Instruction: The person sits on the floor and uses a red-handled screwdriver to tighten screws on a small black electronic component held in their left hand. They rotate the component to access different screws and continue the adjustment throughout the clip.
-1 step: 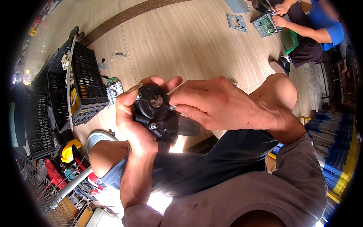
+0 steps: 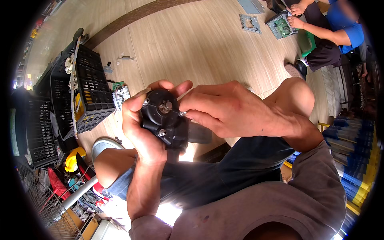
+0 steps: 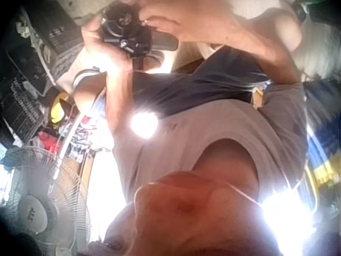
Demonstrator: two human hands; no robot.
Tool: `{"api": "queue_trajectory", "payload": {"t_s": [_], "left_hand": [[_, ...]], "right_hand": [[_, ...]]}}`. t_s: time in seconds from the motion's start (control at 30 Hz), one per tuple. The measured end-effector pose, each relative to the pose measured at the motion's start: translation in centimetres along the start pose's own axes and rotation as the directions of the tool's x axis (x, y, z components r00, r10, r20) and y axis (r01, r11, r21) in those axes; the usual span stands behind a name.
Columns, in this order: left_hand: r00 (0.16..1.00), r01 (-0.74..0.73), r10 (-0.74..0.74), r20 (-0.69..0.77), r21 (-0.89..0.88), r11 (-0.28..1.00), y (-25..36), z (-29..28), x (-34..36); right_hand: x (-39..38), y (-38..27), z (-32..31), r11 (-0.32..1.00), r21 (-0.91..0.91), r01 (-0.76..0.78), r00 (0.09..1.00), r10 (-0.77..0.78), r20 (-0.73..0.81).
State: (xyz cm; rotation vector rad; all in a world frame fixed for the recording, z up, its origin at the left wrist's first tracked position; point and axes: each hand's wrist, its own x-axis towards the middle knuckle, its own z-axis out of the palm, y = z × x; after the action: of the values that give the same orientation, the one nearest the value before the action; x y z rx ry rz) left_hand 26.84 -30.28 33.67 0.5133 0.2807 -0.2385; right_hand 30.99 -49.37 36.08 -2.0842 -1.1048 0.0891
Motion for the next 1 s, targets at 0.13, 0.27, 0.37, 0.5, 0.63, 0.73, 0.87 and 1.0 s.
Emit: {"api": "queue_trajectory", "payload": {"t_s": [0.13,0.27,0.37,0.5,0.63,0.73,0.87,1.0], "left_hand": [[1.0,0.01,-0.01,0.017,-0.007,1.0,0.13,0.06,0.03],[0.999,0.009,-0.008,0.038,-0.018,1.0,0.2,0.06,-0.05],[0.998,0.007,-0.005,0.056,-0.025,1.0,0.16,0.13,-0.09],[0.998,0.002,-0.001,0.065,-0.014,1.0,0.15,0.24,-0.12],[0.999,0.024,-0.022,0.042,-0.041,0.999,0.24,0.06,-0.12],[0.996,0.041,-0.036,0.082,-0.059,0.997,0.48,-0.25,-0.12],[0.998,0.018,-0.015,0.062,-0.043,0.999,0.24,-0.08,-0.09],[0.999,-0.042,0.042,-0.004,0.006,0.999,0.12,0.02,-0.06]], "right_hand": [[-0.05,0.08,-0.06,1.0,0.016,0.0,1.0,0.0,0.01],[0.01,0.09,-0.11,1.0,0.017,0.011,1.0,-0.011,-0.019],[0.0,0.03,-0.18,1.0,0.009,0.022,0.999,-0.022,-0.045],[0.03,0.09,-0.15,0.999,0.027,0.041,0.997,-0.039,-0.063],[0.24,-0.31,-0.72,0.999,0.032,0.019,0.998,-0.017,-0.067],[0.43,-0.23,-0.79,0.999,0.048,0.019,0.995,-0.014,-0.101],[0.16,-0.06,-0.45,0.999,0.031,-0.006,0.999,0.007,-0.051],[-0.1,0.17,-0.09,1.0,0.005,0.002,1.0,-0.002,-0.02]]}}
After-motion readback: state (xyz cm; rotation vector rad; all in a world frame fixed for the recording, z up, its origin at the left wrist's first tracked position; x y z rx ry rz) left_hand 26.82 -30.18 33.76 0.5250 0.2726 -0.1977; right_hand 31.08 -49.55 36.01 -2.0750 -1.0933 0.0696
